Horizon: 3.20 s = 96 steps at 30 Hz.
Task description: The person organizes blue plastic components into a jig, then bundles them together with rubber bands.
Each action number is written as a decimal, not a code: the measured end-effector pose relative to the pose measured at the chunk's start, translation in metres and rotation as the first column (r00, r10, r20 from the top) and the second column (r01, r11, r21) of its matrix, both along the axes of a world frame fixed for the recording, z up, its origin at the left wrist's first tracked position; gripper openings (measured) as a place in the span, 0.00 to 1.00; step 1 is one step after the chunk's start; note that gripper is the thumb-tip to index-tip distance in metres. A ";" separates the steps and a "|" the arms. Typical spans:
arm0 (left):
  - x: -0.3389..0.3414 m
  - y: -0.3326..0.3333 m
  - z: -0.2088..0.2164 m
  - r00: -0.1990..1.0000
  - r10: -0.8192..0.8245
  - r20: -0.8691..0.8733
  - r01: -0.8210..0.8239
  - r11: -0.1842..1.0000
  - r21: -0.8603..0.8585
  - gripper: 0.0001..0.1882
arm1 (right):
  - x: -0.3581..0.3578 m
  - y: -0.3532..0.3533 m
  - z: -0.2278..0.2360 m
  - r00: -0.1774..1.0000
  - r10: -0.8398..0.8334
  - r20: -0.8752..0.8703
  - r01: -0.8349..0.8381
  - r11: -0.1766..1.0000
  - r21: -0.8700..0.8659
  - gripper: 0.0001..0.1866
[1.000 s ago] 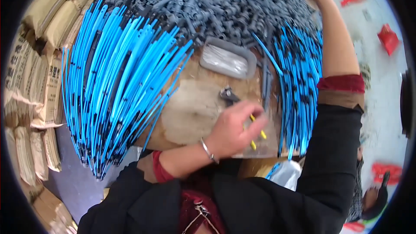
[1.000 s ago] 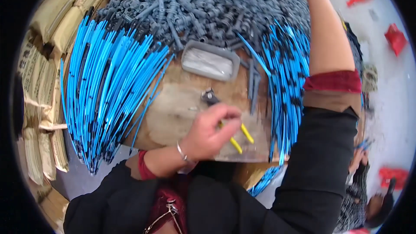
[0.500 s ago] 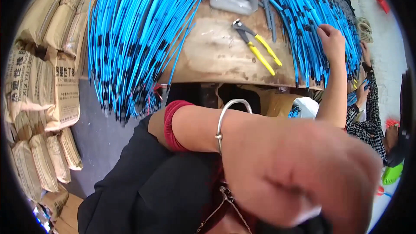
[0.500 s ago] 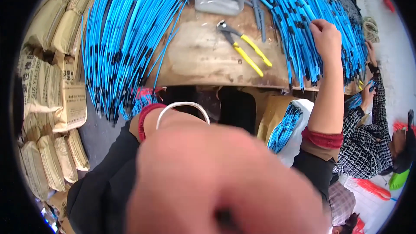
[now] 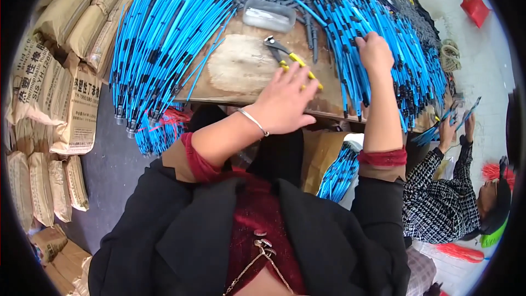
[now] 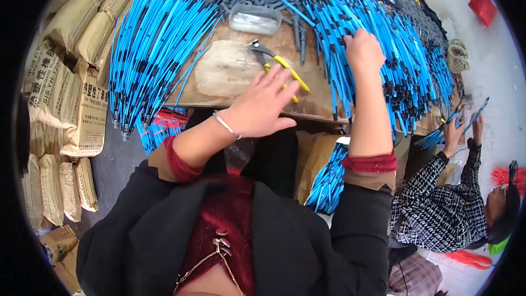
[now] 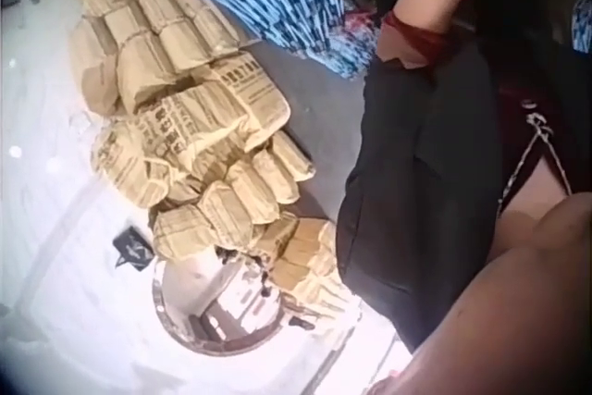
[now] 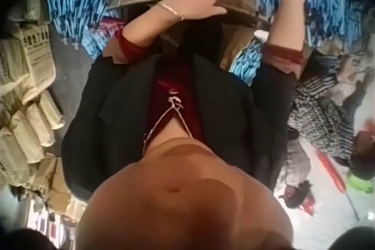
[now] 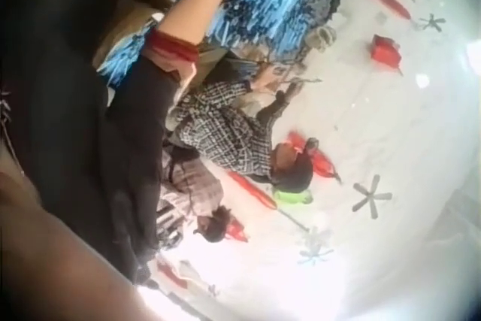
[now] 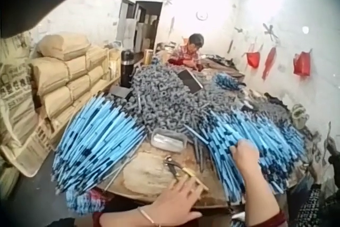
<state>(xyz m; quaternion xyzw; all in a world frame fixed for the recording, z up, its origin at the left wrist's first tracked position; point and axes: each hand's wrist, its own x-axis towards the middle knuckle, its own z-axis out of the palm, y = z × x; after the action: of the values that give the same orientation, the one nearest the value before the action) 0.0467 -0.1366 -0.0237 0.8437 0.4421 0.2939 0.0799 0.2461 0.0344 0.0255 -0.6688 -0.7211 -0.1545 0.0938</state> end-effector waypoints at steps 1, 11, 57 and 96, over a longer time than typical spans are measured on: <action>0.002 0.003 -0.012 0.997 0.040 -0.060 -0.041 0.999 -0.023 0.33 | -0.001 0.003 -0.001 1.000 0.021 0.006 -0.021 1.000 0.010 0.15; 0.033 0.032 -0.030 0.993 0.004 -0.114 -0.008 0.999 -0.038 0.37 | -0.007 -0.005 -0.003 0.998 0.045 -0.041 -0.043 0.998 0.044 0.17; -0.025 0.082 -0.001 -0.424 0.344 0.837 0.851 0.467 0.239 0.08 | -0.056 -0.106 0.012 0.590 0.373 -0.716 -0.593 0.802 -0.070 0.11; -0.036 0.046 -0.014 -0.311 0.446 0.839 0.724 0.683 -0.095 0.11 | -0.062 -0.131 0.002 0.696 0.531 -0.482 -0.568 0.819 0.081 0.13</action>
<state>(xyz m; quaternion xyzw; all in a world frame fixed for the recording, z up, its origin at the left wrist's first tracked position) 0.0104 -0.0910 -0.0378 0.1898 0.1185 0.6304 0.7433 0.1844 -0.0962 0.0279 -0.4422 -0.8457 0.0799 0.2879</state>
